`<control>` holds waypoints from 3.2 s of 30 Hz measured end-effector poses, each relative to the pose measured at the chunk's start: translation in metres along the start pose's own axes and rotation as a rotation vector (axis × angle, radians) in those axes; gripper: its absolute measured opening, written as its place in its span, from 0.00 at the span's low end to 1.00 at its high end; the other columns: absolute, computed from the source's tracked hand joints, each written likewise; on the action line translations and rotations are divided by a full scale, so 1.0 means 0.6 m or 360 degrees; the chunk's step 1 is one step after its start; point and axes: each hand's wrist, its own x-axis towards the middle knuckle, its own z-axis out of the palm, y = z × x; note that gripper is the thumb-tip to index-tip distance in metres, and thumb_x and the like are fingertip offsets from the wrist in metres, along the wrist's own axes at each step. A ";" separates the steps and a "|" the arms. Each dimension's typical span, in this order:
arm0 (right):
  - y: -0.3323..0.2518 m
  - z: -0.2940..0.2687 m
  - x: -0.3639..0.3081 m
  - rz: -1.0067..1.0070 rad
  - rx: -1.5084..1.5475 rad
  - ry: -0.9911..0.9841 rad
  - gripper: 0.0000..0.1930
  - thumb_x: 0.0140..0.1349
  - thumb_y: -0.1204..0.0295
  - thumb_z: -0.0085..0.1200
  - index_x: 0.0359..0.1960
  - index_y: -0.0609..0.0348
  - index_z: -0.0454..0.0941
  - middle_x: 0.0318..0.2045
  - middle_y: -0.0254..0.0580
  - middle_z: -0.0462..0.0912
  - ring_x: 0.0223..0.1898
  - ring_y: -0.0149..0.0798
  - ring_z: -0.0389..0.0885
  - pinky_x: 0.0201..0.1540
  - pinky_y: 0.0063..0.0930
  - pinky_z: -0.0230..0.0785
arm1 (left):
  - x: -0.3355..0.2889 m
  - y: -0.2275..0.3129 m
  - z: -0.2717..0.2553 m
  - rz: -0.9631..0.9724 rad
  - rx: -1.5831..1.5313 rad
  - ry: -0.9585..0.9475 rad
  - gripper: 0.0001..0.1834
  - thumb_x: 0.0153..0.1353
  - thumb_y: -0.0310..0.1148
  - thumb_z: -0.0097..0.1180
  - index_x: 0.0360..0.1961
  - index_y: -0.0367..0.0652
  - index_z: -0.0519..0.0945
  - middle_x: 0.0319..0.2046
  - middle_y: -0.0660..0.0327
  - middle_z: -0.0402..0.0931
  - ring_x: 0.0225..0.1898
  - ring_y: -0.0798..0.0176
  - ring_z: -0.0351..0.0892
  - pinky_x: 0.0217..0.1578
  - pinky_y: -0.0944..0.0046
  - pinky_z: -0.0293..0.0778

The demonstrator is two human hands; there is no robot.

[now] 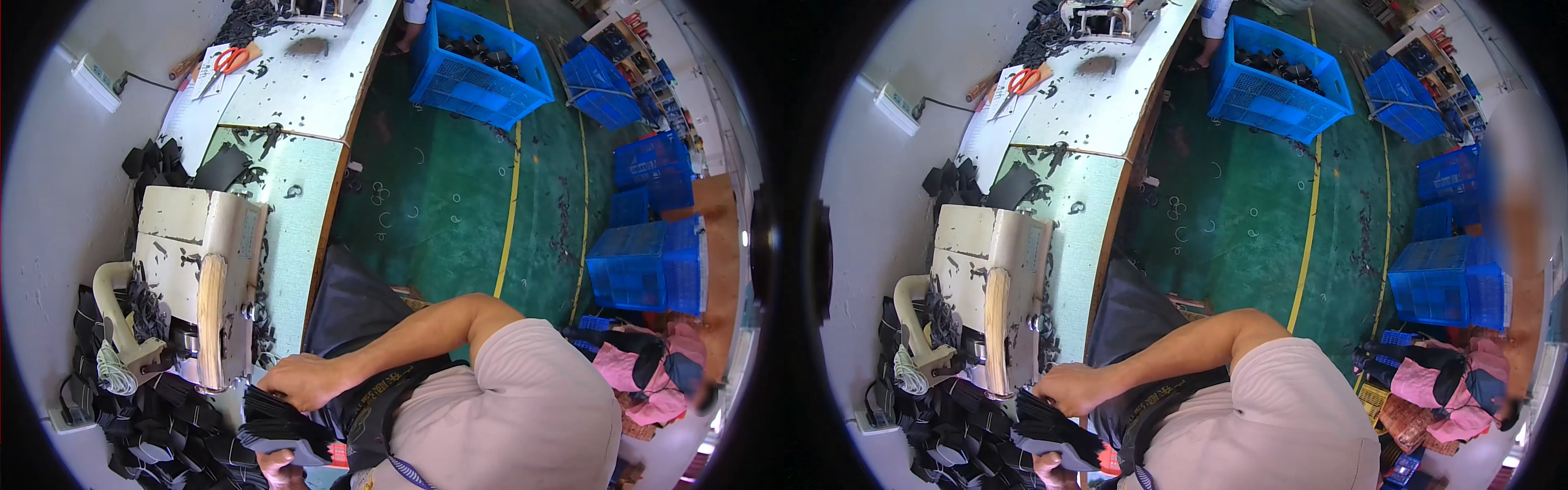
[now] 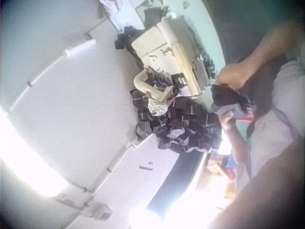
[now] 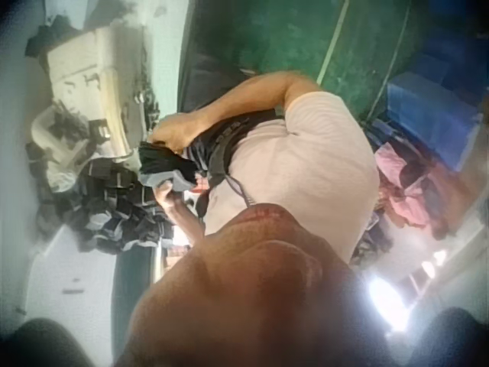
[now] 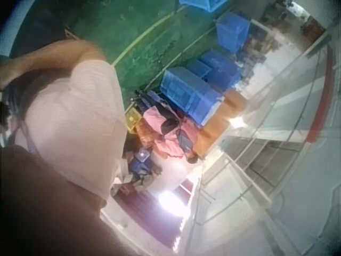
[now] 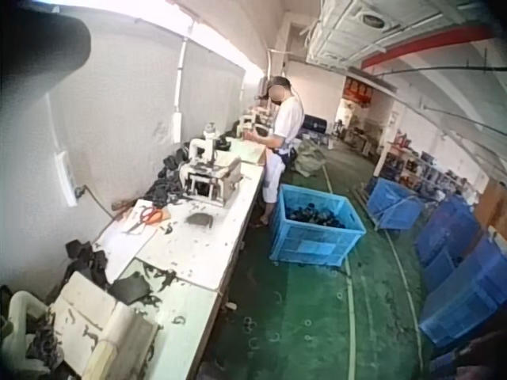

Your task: The recorder is skiving or trimming the edges of black leather shoe components using an industrial machine.

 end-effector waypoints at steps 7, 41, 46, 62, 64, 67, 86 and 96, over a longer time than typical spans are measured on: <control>0.041 0.004 0.002 0.0056 0.1212 0.0125 0.08 0.64 0.66 0.55 0.39 0.55 0.81 0.27 0.45 0.79 0.30 0.47 0.80 0.39 0.40 0.72 | -0.003 0.052 0.010 -0.0034 0.0187 -0.0029 0.36 0.40 0.29 0.72 0.54 0.34 0.74 0.42 0.53 0.80 0.44 0.56 0.80 0.50 0.57 0.75; -0.037 0.119 0.034 0.0388 0.0825 -0.1872 0.51 0.67 0.61 0.60 0.77 0.60 0.32 0.55 0.59 0.77 0.49 0.44 0.81 0.56 0.35 0.72 | -0.057 -0.129 -0.033 0.0025 0.1527 0.0966 0.43 0.44 0.50 0.72 0.61 0.41 0.75 0.43 0.44 0.82 0.42 0.41 0.84 0.45 0.51 0.78; 0.000 0.203 0.024 -0.0423 -0.0361 -0.1310 0.34 0.61 0.60 0.63 0.65 0.63 0.65 0.56 0.58 0.75 0.59 0.56 0.74 0.64 0.40 0.65 | -0.164 -0.220 -0.139 -0.0335 0.1992 0.0934 0.44 0.46 0.41 0.72 0.64 0.38 0.69 0.46 0.47 0.82 0.46 0.41 0.82 0.46 0.47 0.77; 0.045 0.190 0.081 0.0331 -0.0089 -0.0987 0.16 0.67 0.74 0.57 0.54 0.64 0.76 0.44 0.42 0.84 0.45 0.33 0.82 0.51 0.27 0.74 | 0.038 -0.089 -0.273 -0.0018 0.1977 0.2365 0.39 0.44 0.56 0.72 0.45 0.31 0.75 0.43 0.46 0.73 0.49 0.43 0.71 0.51 0.48 0.68; 0.050 0.195 0.080 0.0315 -0.0109 -0.0983 0.16 0.65 0.72 0.59 0.53 0.65 0.76 0.42 0.48 0.85 0.43 0.39 0.85 0.49 0.31 0.76 | 0.041 -0.077 -0.262 -0.0097 0.1820 0.2416 0.41 0.39 0.50 0.74 0.49 0.31 0.74 0.45 0.45 0.75 0.51 0.43 0.74 0.53 0.49 0.69; 0.031 0.197 0.089 0.0058 -0.0150 -0.0849 0.16 0.64 0.72 0.60 0.52 0.64 0.77 0.40 0.47 0.85 0.42 0.39 0.85 0.49 0.31 0.76 | -0.016 -0.049 -0.236 -0.0075 0.1253 0.2289 0.44 0.39 0.47 0.74 0.54 0.31 0.72 0.51 0.43 0.76 0.53 0.43 0.77 0.56 0.52 0.70; 0.004 0.200 0.107 -0.0258 -0.0392 -0.0512 0.14 0.69 0.70 0.57 0.53 0.58 0.75 0.56 0.49 0.73 0.59 0.44 0.71 0.64 0.37 0.60 | -0.036 -0.176 -0.007 0.0413 -0.0765 0.1074 0.49 0.52 0.41 0.73 0.68 0.34 0.59 0.57 0.52 0.72 0.57 0.63 0.71 0.58 0.61 0.68; -0.029 0.180 0.076 -0.1179 -0.1556 -0.0746 0.05 0.58 0.75 0.62 0.33 0.59 0.77 0.33 0.39 0.79 0.36 0.45 0.79 0.36 0.38 0.73 | -0.083 -0.194 -0.007 0.0092 0.0495 0.1300 0.46 0.43 0.43 0.67 0.62 0.32 0.63 0.45 0.36 0.78 0.46 0.36 0.80 0.48 0.47 0.75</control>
